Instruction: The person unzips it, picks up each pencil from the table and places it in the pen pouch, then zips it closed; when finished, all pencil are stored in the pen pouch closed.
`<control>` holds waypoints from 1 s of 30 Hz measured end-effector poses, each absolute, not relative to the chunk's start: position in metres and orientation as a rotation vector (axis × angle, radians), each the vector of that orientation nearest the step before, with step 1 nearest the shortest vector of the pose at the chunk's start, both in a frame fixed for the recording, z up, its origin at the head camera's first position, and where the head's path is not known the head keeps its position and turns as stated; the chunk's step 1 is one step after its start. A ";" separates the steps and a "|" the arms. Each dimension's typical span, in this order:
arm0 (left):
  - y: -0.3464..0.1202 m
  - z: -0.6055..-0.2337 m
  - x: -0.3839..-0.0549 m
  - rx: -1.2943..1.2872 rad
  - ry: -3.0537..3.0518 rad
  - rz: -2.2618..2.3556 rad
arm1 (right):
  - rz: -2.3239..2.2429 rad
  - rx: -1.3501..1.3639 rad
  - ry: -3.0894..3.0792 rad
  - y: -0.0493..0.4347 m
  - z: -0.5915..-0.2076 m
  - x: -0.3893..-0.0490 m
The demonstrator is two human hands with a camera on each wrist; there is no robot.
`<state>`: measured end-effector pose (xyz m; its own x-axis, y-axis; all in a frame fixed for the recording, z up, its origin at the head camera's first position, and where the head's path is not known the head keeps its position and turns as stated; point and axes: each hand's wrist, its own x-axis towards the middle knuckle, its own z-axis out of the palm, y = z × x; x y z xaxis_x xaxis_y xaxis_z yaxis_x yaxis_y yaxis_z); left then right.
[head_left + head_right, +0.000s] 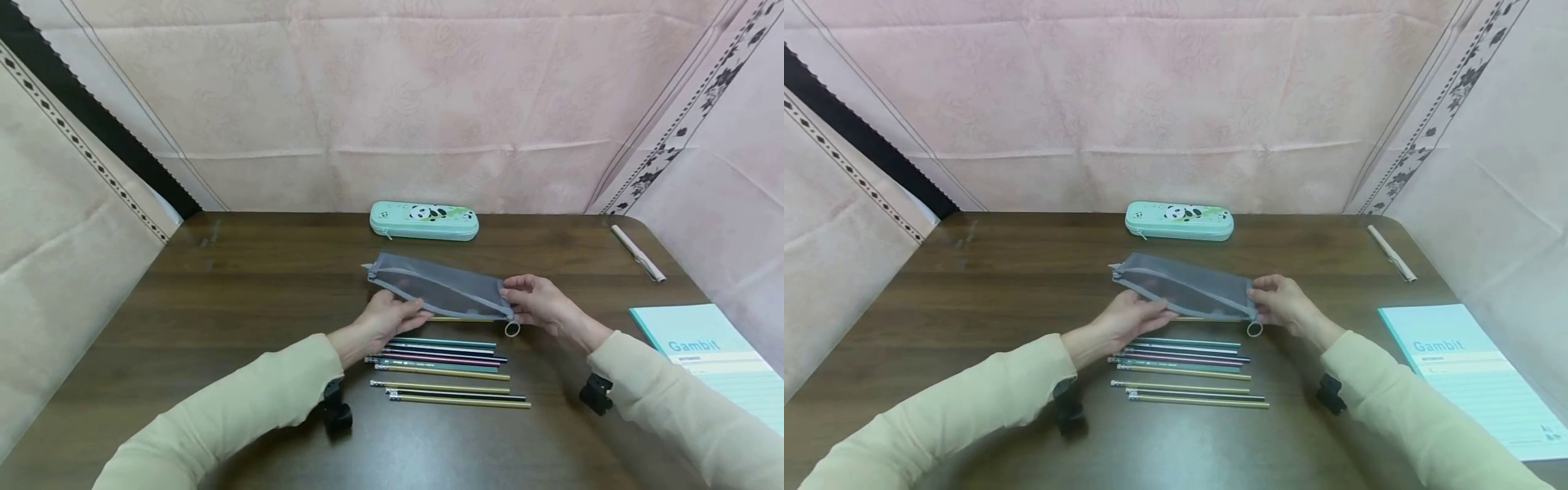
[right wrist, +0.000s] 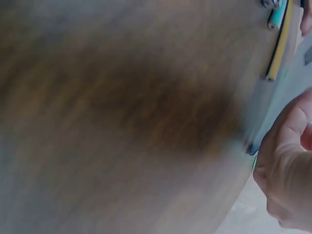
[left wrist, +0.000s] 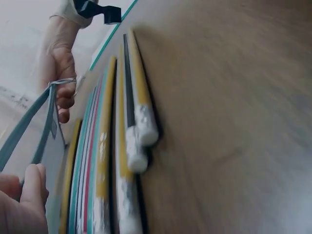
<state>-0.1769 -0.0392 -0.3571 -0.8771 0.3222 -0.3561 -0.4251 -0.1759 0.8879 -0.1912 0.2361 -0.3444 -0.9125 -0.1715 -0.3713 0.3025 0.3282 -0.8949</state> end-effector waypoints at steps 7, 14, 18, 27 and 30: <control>-0.023 -0.359 -0.182 -0.069 1.654 2.081 | -1.176 -0.449 2.996 0.225 -0.342 -0.181; -0.007 -0.356 -0.187 -0.040 1.655 2.026 | -1.097 -0.938 2.946 0.197 -0.332 -0.178; -0.006 -0.357 -0.194 -0.030 1.682 1.930 | -1.096 -0.888 2.985 0.194 -0.329 -0.177; -0.036 -0.355 -0.209 0.314 2.211 1.488 | -1.373 -0.504 2.890 0.219 -0.328 -0.173; -0.043 -0.352 -0.210 0.524 2.473 1.168 | -1.473 -0.384 2.807 0.227 -0.328 -0.168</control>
<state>-0.2101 -0.0434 -0.3519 -0.8684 0.4704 -0.1572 0.1775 0.5908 0.7870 -0.1684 0.2271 -0.3277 -0.9697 -0.1875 0.1564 -0.2352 0.5458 -0.8043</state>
